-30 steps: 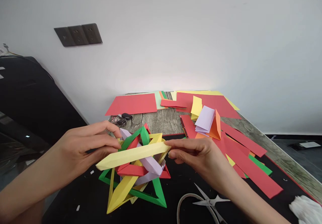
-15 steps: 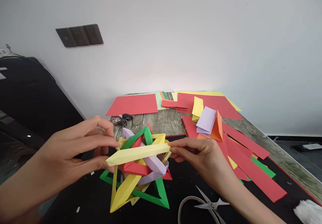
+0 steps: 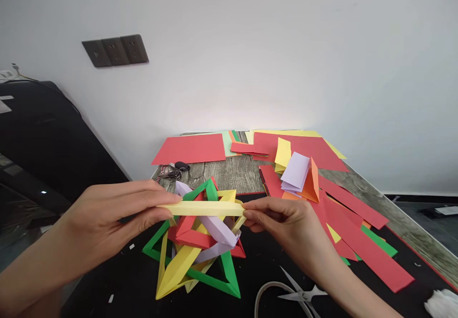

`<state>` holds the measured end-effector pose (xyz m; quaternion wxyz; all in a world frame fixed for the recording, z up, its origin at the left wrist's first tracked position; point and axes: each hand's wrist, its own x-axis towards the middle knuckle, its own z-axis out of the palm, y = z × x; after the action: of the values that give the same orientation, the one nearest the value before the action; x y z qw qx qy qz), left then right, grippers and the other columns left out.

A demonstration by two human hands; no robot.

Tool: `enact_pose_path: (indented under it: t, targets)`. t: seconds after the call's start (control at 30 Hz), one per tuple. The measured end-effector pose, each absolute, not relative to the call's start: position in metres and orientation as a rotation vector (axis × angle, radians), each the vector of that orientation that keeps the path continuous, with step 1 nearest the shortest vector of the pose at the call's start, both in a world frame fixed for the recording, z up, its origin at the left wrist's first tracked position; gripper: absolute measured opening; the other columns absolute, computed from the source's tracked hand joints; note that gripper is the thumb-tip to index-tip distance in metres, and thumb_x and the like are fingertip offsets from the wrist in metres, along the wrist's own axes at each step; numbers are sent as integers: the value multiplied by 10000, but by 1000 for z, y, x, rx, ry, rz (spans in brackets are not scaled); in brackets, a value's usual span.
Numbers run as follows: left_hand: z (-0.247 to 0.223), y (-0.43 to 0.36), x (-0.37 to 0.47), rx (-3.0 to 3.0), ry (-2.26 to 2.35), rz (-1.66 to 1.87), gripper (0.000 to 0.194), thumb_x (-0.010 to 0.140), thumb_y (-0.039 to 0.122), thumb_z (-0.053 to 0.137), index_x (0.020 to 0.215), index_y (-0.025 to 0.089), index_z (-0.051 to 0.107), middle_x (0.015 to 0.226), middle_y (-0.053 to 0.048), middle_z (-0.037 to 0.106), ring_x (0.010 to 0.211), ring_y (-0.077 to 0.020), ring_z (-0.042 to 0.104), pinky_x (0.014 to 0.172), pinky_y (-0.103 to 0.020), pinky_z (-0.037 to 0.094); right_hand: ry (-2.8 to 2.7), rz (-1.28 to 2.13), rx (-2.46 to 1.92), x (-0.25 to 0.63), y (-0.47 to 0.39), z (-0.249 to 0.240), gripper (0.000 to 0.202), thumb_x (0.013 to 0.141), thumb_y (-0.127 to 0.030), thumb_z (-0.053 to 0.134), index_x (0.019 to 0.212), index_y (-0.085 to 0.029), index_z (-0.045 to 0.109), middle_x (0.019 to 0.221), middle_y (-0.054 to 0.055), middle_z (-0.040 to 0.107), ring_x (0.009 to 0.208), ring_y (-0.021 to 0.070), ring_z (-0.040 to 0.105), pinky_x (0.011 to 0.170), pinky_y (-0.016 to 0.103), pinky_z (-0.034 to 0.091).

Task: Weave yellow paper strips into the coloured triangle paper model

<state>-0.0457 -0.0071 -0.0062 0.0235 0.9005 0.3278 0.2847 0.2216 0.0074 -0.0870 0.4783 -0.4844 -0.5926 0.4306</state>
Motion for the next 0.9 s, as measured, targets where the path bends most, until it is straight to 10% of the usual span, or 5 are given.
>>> enact_pose_path:
  t: [0.9]
  targets:
    - [-12, -4, -43, 2768, 1148, 876, 100, 938, 169, 553, 975, 211, 637, 877, 24, 635, 731, -89, 599, 633, -213, 437, -1418, 1075, -1201, 221, 8, -83, 159, 647, -400, 816, 720, -260, 795, 626, 22, 746, 570, 168, 723, 550, 190, 616]
